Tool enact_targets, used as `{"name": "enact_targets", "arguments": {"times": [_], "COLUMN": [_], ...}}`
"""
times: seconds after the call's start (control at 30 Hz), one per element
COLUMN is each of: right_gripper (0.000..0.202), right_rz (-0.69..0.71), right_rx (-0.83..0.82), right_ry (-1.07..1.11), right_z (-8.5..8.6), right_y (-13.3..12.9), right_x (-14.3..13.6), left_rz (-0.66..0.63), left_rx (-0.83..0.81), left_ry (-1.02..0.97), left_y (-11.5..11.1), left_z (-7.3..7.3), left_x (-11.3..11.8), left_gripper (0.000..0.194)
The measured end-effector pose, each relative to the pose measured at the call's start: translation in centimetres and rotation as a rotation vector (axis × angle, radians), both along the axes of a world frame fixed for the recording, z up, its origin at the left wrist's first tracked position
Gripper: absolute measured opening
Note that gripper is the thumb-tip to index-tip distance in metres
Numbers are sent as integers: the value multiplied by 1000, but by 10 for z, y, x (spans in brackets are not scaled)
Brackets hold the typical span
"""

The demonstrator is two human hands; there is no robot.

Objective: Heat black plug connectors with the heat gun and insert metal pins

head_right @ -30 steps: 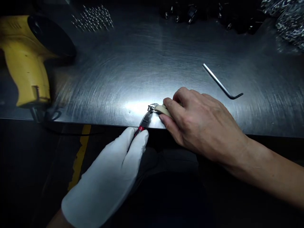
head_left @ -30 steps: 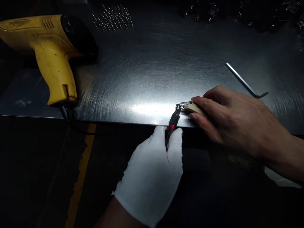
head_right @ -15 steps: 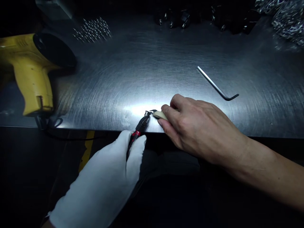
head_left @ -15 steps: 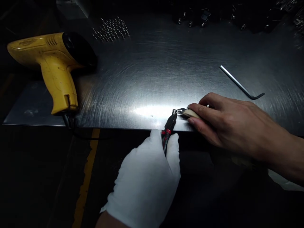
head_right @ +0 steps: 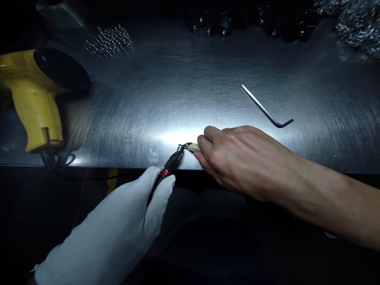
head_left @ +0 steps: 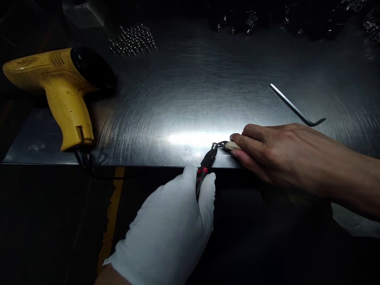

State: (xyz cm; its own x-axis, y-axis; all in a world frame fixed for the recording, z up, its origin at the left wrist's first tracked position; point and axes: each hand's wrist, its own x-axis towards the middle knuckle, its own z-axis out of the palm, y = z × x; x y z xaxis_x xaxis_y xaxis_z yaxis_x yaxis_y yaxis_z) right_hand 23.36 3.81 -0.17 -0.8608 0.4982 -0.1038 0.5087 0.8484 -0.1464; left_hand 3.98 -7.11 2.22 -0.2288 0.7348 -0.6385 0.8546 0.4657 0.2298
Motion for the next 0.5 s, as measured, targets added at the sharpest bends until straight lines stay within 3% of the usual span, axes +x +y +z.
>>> {"name": "enact_targets", "arguments": {"times": [0.33, 0.5], "right_gripper": [46, 47], "right_rz": [-44, -87], "right_rx": [-26, -14], "right_ry": [62, 54], "right_z": [-2, 0], "right_y": [1, 2], "right_x": [-1, -1], "left_rz": [-12, -51], "left_rx": [20, 109], "left_ry": [27, 2], "left_y": [-6, -13], "left_z": [-11, -16], "left_x": [0, 1], "left_gripper": [38, 40]}}
